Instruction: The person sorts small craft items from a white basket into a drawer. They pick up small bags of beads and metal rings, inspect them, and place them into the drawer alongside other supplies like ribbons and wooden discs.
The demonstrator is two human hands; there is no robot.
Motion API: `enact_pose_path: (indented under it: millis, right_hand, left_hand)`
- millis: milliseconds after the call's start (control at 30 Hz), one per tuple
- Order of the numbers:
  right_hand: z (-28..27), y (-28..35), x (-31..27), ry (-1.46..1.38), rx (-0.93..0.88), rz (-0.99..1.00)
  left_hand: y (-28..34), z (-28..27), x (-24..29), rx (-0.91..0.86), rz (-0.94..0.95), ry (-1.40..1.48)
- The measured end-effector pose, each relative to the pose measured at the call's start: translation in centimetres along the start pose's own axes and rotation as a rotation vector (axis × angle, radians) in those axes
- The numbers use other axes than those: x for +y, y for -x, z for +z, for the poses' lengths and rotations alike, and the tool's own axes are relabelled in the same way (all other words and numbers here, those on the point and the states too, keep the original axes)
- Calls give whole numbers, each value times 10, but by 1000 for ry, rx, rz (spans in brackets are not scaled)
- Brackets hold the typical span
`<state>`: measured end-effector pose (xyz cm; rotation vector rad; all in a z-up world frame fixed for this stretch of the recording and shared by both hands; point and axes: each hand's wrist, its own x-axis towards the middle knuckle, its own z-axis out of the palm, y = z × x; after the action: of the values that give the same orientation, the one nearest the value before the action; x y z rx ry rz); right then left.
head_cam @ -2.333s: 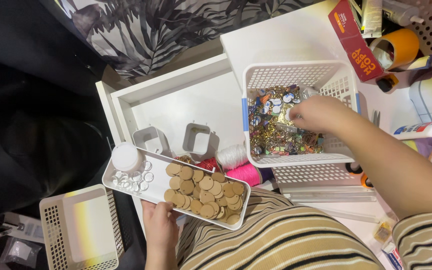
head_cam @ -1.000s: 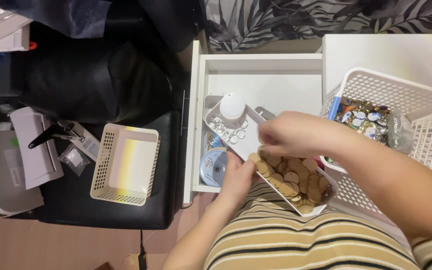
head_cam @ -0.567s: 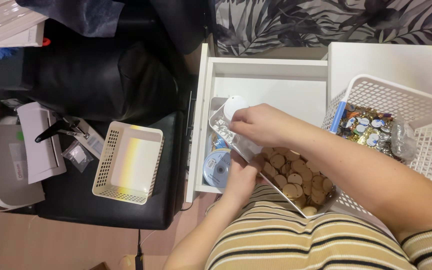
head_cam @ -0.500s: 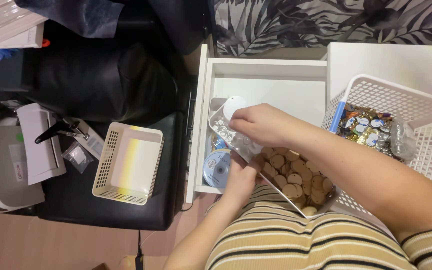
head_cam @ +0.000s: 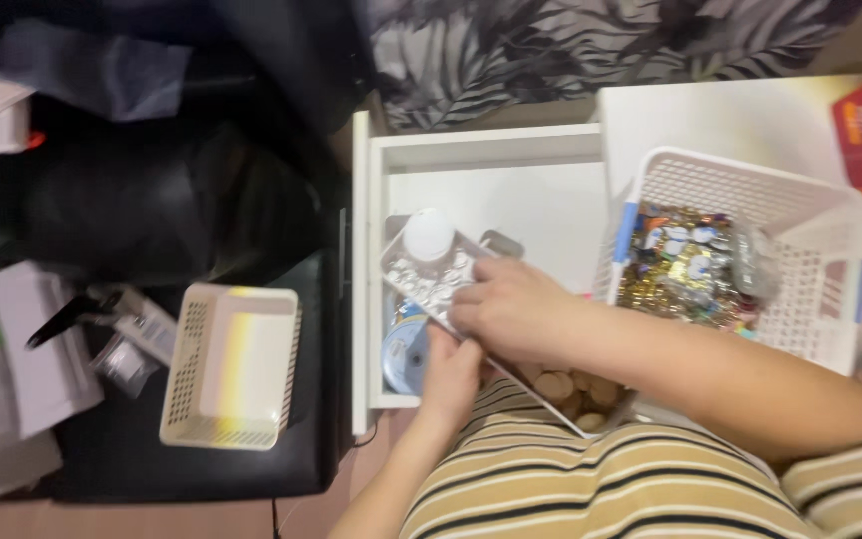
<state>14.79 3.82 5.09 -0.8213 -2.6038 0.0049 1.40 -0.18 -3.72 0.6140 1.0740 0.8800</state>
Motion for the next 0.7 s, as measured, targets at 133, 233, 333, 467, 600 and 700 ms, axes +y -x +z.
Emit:
enact_pose_path:
  millis: [133,233,333,467,600,700]
  right_hand:
    - [-30,29,19,-48,-2,144]
    - [-73,68,52,-229,-62,307]
    - [-96,125,88,-105,-272,776]
    - [-106,180,113,80,-669,1341]
    - [-104,183,102,18,-945,1660]
    - [-100,174,88,42,-946,1632]
  left_hand:
    - [23,11,25,-14,-48,-16]
    - [17,5,14,135,55,-141]
    - [18,4,19,232,-139,-5]
    - [16,2,25,245,-97,41]
    - [12,2,24,289,-105,49]
    - [13,2,25,251,-110,-19]
